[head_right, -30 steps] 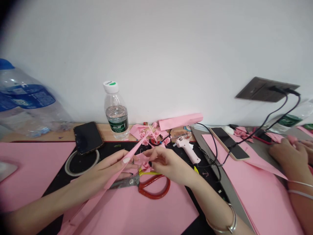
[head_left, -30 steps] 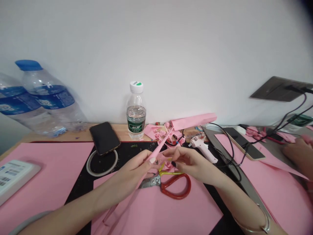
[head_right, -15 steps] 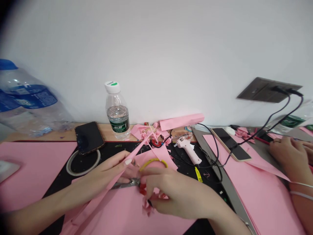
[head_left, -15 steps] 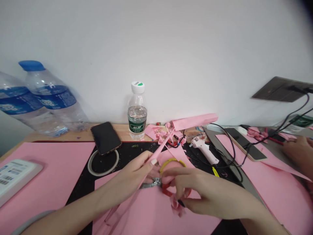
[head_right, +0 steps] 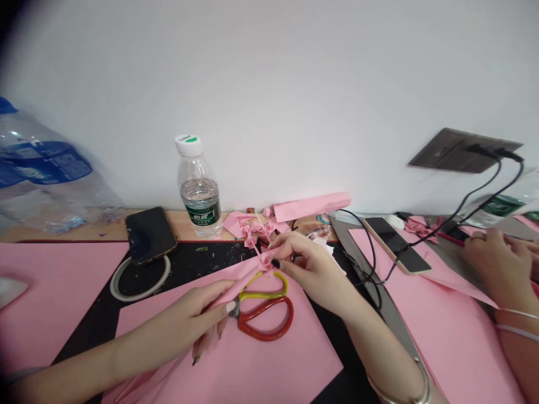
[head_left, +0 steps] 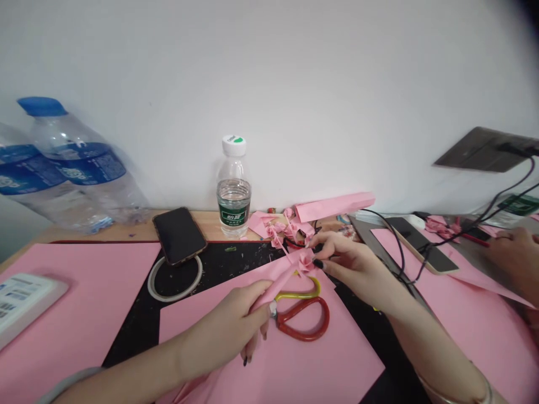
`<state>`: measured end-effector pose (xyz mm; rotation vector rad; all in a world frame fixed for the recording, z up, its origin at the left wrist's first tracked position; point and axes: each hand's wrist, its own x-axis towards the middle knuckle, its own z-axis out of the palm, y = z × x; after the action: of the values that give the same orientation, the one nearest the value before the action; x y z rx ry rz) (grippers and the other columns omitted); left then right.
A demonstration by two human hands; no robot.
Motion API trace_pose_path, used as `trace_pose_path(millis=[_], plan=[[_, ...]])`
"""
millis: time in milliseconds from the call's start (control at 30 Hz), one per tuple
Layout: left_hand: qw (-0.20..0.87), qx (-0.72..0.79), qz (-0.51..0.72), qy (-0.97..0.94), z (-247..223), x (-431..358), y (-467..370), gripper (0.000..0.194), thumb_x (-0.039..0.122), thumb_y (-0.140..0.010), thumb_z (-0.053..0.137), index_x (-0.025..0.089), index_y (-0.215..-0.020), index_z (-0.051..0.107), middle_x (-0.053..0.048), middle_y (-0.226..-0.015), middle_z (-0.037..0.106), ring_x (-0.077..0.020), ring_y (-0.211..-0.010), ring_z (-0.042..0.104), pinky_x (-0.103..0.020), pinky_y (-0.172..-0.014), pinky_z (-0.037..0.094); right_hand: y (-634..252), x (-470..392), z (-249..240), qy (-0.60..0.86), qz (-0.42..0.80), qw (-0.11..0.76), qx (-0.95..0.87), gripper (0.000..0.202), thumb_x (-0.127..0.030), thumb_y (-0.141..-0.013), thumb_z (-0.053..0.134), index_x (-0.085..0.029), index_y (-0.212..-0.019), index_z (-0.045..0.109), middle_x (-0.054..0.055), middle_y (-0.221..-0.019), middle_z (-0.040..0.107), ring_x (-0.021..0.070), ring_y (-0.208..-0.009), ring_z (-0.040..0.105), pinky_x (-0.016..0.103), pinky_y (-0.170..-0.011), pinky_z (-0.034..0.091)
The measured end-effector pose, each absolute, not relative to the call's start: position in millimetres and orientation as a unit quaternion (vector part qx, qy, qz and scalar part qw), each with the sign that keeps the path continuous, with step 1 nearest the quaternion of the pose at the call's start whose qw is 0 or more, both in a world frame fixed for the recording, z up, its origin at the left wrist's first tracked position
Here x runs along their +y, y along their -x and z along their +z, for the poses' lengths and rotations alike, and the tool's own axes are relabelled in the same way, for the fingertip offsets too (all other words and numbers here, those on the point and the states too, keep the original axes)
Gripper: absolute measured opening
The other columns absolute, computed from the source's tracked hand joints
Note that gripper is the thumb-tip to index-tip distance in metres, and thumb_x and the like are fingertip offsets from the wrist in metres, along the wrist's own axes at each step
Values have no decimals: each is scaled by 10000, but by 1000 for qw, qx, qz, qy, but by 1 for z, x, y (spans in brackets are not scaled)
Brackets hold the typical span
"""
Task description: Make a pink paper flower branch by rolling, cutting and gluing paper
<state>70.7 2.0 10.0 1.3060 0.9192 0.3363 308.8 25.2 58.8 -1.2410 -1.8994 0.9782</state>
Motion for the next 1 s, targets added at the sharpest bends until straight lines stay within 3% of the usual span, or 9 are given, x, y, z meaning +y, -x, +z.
trace_pose_path(millis=[333,567,833,1000], plan=[[676,428,145,-582,9,3,-72,260,382,-928,377,176,-944,534,63,-592,476,-78,-410,424,-173,-360,356,-289,26,37,446,346,362,-742,175,-96,-864,523,-201,-735,577,35,-961,586,174,-924,570,314,-776,419],[679,427,150,-578,9,3,-71,289,405,-925,387,185,-1050,528,57,-634,473,-83,-434,435,-170,-360,361,-287,26,35,457,341,346,-745,186,-110,-874,513,-200,-713,540,38,-954,587,171,-894,571,311,-749,428],[672,428,153,-584,7,2,-72,261,378,-930,376,178,-975,538,60,-621,478,-76,-417,420,-169,-355,345,-289,25,34,457,312,330,-765,188,-53,-843,503,-206,-746,551,32,-933,589,169,-875,566,315,-762,421],[672,427,154,-585,8,4,-73,283,375,-934,369,179,-1063,528,64,-622,478,-70,-401,406,-170,-351,332,-289,25,36,460,303,313,-774,216,-5,-818,492,-204,-784,568,24,-938,582,158,-869,555,298,-751,408]])
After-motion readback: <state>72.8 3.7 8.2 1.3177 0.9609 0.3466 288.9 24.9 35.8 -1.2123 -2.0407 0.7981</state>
